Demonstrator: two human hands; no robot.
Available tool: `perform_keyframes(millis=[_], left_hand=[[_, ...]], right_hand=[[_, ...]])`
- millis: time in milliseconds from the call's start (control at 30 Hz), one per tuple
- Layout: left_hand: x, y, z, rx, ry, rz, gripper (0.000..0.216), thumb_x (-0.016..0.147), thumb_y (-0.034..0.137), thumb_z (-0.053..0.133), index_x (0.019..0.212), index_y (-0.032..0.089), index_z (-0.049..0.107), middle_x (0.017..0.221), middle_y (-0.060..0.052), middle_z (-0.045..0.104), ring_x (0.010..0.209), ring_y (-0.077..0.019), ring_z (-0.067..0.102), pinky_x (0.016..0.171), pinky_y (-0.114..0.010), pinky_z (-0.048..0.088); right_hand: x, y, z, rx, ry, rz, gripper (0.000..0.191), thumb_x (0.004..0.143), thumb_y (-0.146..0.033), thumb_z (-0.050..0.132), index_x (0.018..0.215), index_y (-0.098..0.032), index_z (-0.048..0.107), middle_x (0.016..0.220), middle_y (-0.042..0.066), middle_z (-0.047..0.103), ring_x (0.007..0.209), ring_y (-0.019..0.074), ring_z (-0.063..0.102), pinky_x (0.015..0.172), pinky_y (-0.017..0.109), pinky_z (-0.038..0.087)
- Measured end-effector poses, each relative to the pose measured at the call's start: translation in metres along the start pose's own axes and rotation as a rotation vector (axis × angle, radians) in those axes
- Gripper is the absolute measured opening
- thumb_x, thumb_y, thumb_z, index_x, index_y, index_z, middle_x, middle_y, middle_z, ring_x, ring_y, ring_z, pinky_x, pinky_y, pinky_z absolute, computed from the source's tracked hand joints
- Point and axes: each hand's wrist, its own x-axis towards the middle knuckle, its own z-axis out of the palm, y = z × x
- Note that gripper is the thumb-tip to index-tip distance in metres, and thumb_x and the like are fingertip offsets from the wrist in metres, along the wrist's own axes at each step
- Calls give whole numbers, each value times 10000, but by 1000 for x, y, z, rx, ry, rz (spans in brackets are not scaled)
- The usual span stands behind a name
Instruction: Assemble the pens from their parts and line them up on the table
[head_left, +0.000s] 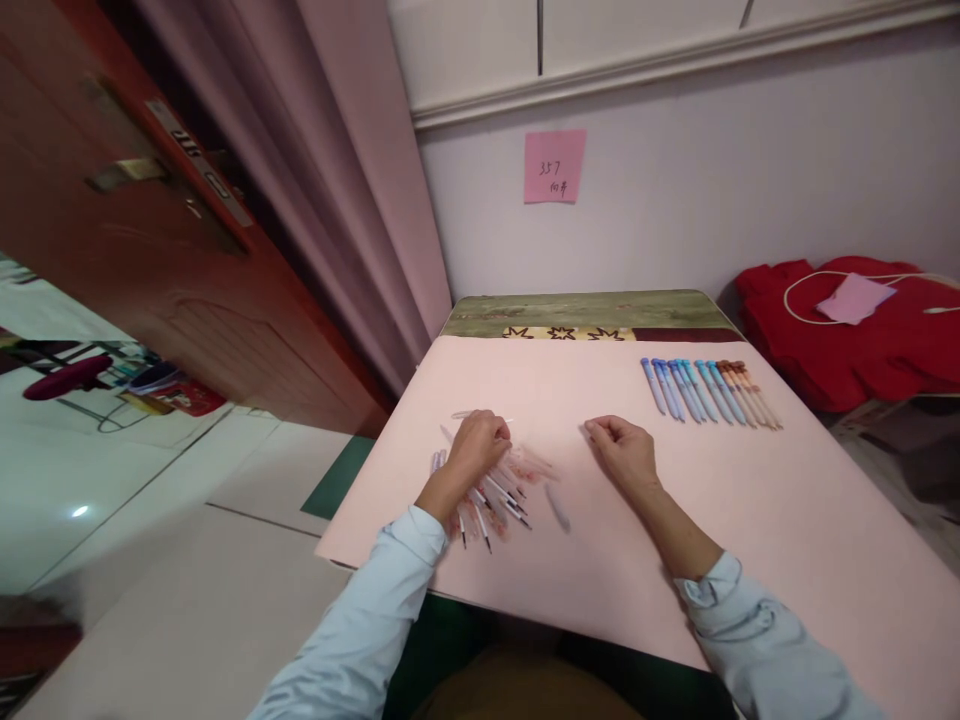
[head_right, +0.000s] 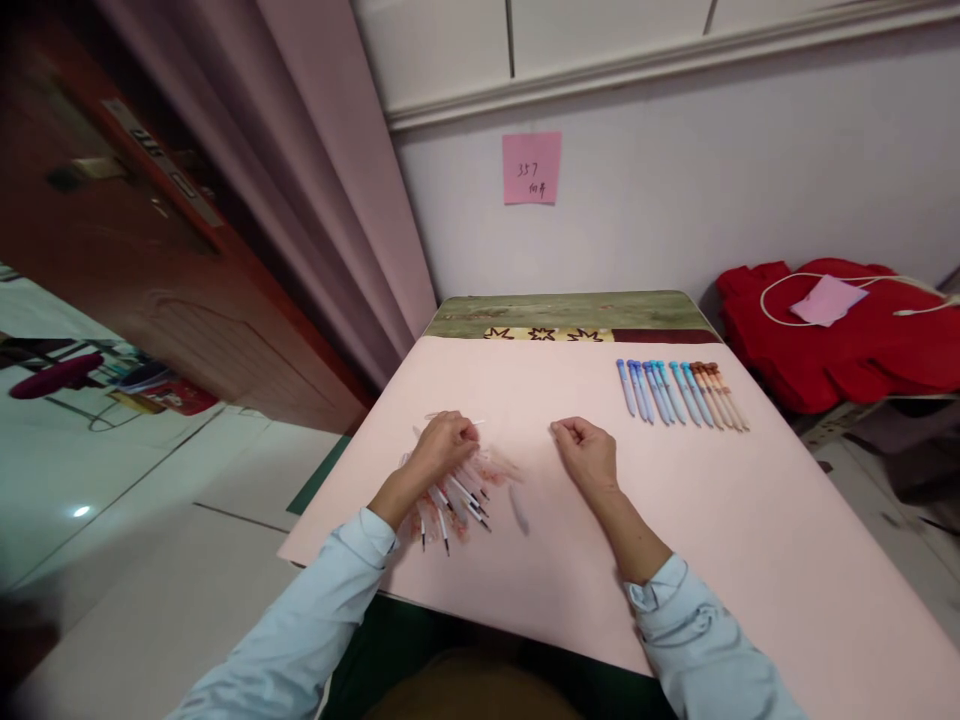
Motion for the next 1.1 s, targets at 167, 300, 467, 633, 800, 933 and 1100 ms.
perform_keyframes(millis=[167, 300, 467, 633, 800, 933, 1100], left_hand=[[12, 12, 0, 30, -161, 52, 126, 660, 109, 612, 691, 191, 703, 764, -41, 674, 789, -190, 600, 773, -301, 441], [17, 14, -4, 71, -249, 72, 149, 640, 84, 599, 652, 187, 705, 719, -36, 687, 717, -177, 603, 730, -290, 440], [22, 21, -12, 128, -351, 92, 160, 617, 76, 597, 645, 184, 712, 685, -42, 693, 659, -175, 606, 679, -283, 436], [25, 28, -17, 200, -436, 115, 178, 593, 78, 589, 648, 181, 724, 660, -72, 696, 624, -197, 610, 639, -299, 432], [25, 29, -16, 252, -437, 136, 191, 607, 93, 578, 687, 171, 734, 720, -115, 714, 660, -223, 635, 644, -317, 434], [27, 23, -14, 244, -413, 162, 162, 643, 124, 575, 687, 173, 723, 739, -107, 717, 693, -219, 642, 672, -317, 429], [30, 14, -11, 192, -411, 159, 131, 637, 141, 596, 689, 184, 709, 717, -62, 710, 653, -186, 621, 618, -281, 404]], right_hand=[[0, -1, -1, 21, -6, -5, 382, 756, -528, 625, 794, -169, 750, 648, 36, 695, 619, 188, 599, 602, 266, 435], [0, -1, 0, 10, -4, 4, 368, 759, -519, 629, 790, -172, 749, 631, 25, 681, 597, 177, 575, 580, 260, 418], [1, 2, 2, 4, 5, -17, 387, 765, -527, 617, 783, -163, 748, 565, 7, 624, 571, 167, 546, 566, 254, 408], [1, 2, 2, 11, -1, -25, 393, 768, -528, 608, 792, -162, 749, 589, 13, 634, 576, 164, 547, 569, 251, 413], [1, -1, 2, -1, 0, -16, 376, 767, -519, 609, 766, -168, 746, 558, 6, 611, 561, 163, 526, 551, 250, 396], [1, -1, 2, 6, 5, -23, 370, 767, -521, 615, 761, -175, 746, 557, -1, 606, 557, 160, 523, 545, 251, 390], [1, 1, 3, 1, 4, -27, 364, 766, -519, 622, 762, -178, 749, 543, -6, 590, 550, 158, 522, 540, 252, 386]])
